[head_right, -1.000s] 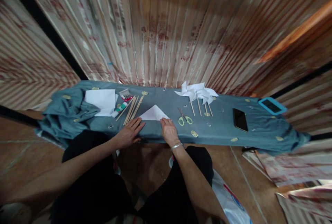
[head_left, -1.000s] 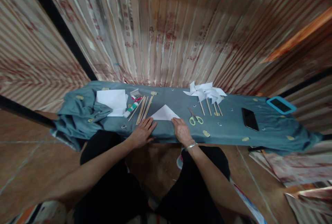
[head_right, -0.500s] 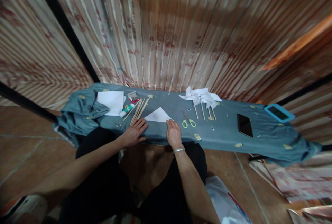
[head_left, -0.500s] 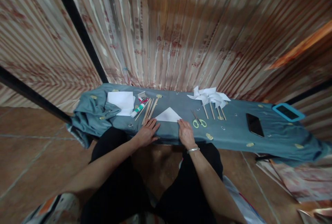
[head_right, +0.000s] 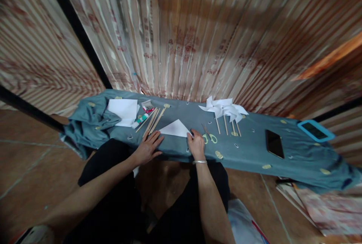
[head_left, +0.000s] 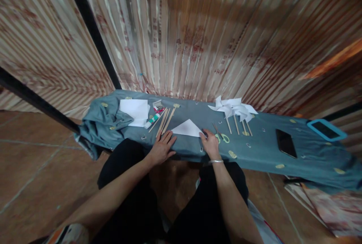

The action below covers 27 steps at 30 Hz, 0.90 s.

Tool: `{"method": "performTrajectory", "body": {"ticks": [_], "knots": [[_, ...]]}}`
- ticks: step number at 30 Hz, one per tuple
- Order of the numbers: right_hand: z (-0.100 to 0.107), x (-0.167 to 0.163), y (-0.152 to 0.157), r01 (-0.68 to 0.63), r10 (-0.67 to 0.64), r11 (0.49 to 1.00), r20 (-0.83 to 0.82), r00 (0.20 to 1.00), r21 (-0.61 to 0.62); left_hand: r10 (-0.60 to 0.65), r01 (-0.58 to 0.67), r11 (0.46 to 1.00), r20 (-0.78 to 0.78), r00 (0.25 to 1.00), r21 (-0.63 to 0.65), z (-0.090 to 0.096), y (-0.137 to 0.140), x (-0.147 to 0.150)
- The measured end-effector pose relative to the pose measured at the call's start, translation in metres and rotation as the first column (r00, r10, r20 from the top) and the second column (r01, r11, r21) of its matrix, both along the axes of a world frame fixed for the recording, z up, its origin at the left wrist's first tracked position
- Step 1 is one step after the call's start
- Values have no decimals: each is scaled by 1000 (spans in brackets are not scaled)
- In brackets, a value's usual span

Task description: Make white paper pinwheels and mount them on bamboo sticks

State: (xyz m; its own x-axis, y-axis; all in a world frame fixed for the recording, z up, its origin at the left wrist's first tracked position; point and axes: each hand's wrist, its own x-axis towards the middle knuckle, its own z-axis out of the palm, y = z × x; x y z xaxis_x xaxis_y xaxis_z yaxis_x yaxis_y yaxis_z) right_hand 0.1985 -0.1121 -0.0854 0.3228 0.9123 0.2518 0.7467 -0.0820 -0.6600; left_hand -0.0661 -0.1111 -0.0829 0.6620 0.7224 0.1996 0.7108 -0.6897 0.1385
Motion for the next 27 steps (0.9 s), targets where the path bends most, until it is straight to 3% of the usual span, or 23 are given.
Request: {"method": "performTrajectory", "body": {"ticks": [5,12,20,27], "knots": [[0,10,0,-9,6,1000,-234,972,-10,21,-21,1000,36,999,-13,1,-1,2],[6,11,-8,-3,30,999,-501,865,55,58,-54,998,138,989,-35,-1,-1,12],[26,7,-25,1,85,991,-651,754,131,143,-81,985,450,882,-155,3,27,40],[25,3,-27,-81,131,991,-721,680,104,195,-54,965,560,805,-258,15,40,62]]}}
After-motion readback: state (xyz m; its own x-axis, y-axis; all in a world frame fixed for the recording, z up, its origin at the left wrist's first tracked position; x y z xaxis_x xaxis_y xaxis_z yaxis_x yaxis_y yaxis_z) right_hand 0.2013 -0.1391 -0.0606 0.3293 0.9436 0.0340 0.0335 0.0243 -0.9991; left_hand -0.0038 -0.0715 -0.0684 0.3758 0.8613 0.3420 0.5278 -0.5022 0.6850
